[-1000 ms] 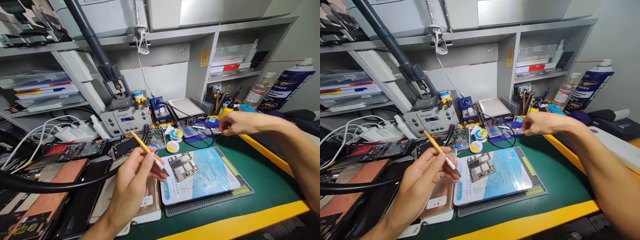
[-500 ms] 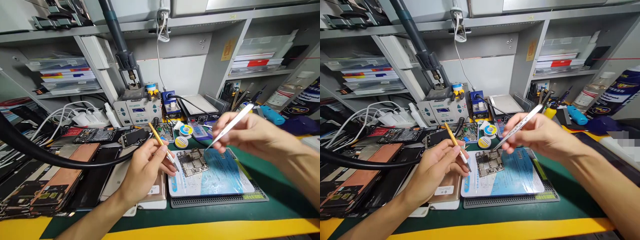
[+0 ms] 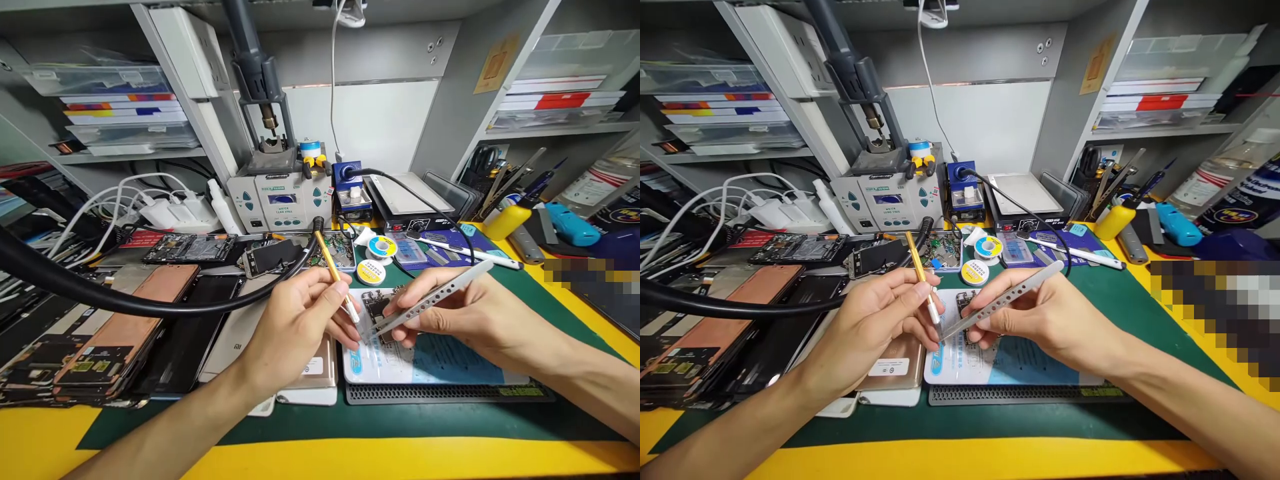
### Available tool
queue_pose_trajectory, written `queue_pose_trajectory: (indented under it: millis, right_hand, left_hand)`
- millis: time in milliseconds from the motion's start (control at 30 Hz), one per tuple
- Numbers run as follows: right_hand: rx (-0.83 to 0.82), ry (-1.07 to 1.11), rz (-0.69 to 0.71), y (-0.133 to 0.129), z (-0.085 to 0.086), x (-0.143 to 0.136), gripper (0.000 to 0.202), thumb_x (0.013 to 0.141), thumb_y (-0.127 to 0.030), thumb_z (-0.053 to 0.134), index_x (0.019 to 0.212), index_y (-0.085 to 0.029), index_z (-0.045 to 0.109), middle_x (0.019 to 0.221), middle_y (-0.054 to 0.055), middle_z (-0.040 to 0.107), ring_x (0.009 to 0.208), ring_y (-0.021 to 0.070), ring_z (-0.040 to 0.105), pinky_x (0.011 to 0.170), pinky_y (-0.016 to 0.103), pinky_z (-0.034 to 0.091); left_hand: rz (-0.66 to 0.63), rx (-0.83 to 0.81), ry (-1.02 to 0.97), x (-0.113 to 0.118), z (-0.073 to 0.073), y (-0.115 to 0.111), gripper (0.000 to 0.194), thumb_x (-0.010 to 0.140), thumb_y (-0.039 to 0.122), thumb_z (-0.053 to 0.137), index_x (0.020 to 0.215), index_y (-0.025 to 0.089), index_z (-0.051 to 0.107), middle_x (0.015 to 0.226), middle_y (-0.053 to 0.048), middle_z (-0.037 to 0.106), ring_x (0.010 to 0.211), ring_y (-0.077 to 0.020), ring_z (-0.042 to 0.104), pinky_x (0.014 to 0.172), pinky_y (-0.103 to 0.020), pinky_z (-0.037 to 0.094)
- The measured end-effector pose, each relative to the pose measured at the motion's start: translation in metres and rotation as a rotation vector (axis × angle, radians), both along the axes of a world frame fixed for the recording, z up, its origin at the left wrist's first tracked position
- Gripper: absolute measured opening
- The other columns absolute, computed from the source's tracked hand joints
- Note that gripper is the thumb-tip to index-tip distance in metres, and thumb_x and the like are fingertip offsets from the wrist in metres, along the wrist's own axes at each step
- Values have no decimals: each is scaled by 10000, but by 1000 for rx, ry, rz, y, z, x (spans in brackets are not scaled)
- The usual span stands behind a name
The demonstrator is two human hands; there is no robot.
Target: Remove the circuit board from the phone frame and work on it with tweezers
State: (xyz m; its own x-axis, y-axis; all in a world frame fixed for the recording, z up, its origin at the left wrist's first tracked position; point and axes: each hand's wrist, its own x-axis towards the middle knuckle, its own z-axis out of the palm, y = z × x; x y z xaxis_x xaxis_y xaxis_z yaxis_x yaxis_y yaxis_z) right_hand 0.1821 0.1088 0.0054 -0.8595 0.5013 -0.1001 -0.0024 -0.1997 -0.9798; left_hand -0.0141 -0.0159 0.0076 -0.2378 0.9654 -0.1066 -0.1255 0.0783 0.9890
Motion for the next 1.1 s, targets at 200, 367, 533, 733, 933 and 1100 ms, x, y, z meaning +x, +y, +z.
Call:
queue_pose_trajectory:
  millis: [200,367,533,733,933,1100]
  right_hand:
    - [-22,-5,-11,-3,-2,-4,91,805,-257,854,867,-226,795,946,96,815,698,188,752,676,296,635]
    - [-23,-7,16,-3,-2,-2,73,805,-239,852,852,-225,798,944,95,814,672,178,741,673,297,632]
    - [-7,25,18,-2,-4,0,83,824,-234,836,895,-228,794,984,90,812,650,162,723,669,305,628]
    - [-13,47,45,-1,-2,2,70,840,-209,817,896,-199,777,933,74,791,658,150,711,642,272,608]
    - [149,19,-62,13,10,13,67,879,-268,782,897,-204,788,675,35,712,626,148,671,610,236,555]
    - [115,29,-39,23,19,19,68,866,-252,775,908,-207,806,670,50,711,619,163,676,570,233,554]
  left_hand:
    - [-8,-3,-48,2,1,0,178,949,324,617,923,149,643,750,-21,705,560,-149,704,547,-270,636]
    - [-16,-13,-66,0,2,-1,172,953,323,604,934,153,631,765,-25,701,570,-160,704,557,-298,643]
    - [-45,-19,-75,0,5,-2,183,972,334,592,970,152,612,792,-23,693,598,-155,697,589,-319,650]
    - [27,-32,-149,-1,4,-1,183,972,296,602,1012,122,643,782,-31,700,563,-162,704,561,-297,640]
    - [183,-48,-282,-8,6,3,118,967,211,584,1005,116,643,864,-47,694,632,-166,721,494,-260,629]
    - [229,-73,-425,-12,7,7,127,988,135,512,958,100,630,858,-53,678,674,-163,743,516,-235,639]
